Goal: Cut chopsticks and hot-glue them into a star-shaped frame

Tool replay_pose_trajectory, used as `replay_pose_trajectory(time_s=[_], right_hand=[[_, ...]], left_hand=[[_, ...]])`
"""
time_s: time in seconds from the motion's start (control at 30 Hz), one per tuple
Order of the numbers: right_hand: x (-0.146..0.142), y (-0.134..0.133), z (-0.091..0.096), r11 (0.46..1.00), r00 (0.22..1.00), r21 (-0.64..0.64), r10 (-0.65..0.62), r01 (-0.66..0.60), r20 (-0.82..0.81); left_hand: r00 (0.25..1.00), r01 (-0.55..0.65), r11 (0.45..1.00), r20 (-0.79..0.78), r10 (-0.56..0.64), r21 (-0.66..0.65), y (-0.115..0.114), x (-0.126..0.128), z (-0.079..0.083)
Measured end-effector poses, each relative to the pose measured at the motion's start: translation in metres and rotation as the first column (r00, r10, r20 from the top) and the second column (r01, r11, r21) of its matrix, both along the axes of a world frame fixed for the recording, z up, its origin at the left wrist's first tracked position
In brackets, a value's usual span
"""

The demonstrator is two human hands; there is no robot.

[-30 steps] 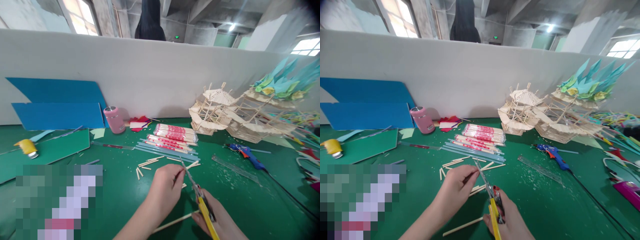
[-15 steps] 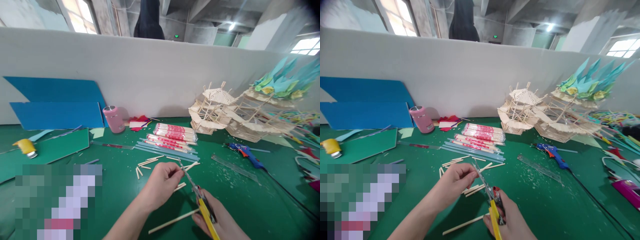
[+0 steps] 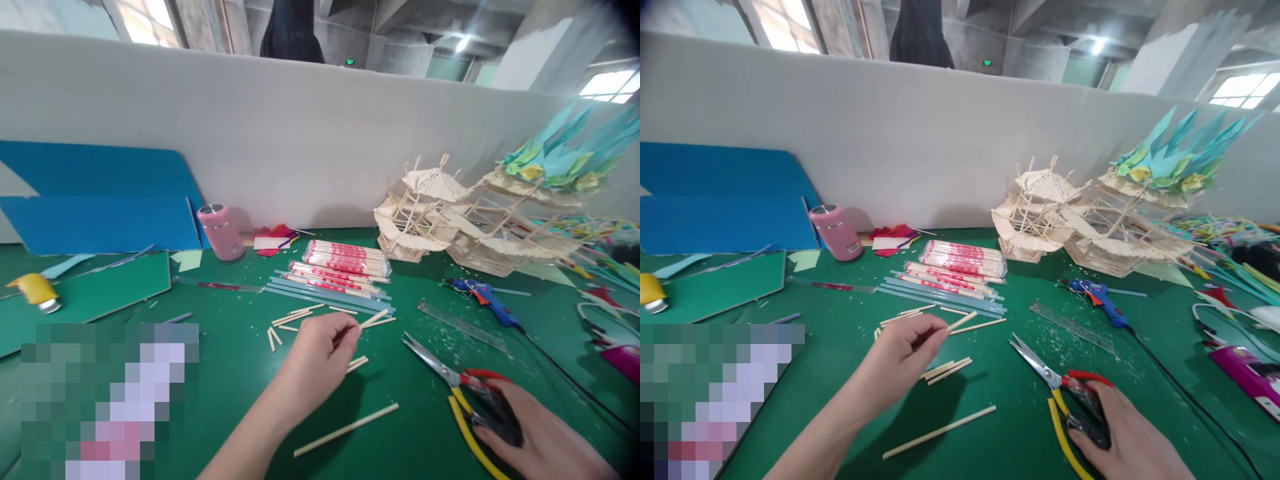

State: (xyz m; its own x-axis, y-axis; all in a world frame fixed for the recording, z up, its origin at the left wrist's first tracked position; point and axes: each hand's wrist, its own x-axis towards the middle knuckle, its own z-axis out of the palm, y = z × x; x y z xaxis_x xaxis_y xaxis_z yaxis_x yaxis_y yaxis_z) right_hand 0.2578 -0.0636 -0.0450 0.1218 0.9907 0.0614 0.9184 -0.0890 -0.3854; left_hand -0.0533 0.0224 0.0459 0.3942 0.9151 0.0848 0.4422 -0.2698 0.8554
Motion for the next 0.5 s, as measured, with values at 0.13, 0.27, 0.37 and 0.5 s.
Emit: replay_pose_trajectory(time_s=[0.13,0.27,0.37,0.5], right_hand=[[-0.017,0.004,0.029,0.967,0.979,0.203,0.122,-0.155,0.165],[-0.08,0.025,0.065,0.836,0.946,0.443,0.28,-0.323,0.162],[-0.114,0.045,0.067,0.769,0.868,0.406,0.467,-0.494,0.17],[-0.126,0.068,0.05,0.721,0.788,0.342,0.606,-0.603,0.11]], left_hand=[[0.977,0.113,0.987,-0.191,-0.091,0.11,-0.008,0.012,-0.003],[0.924,0.204,0.959,-0.363,-0.123,0.194,-0.01,0.018,-0.006],[0.872,0.232,0.947,-0.479,-0.103,0.22,-0.01,0.018,-0.01],[0.793,0.237,0.926,-0.61,-0.009,0.295,-0.008,0.015,-0.019]])
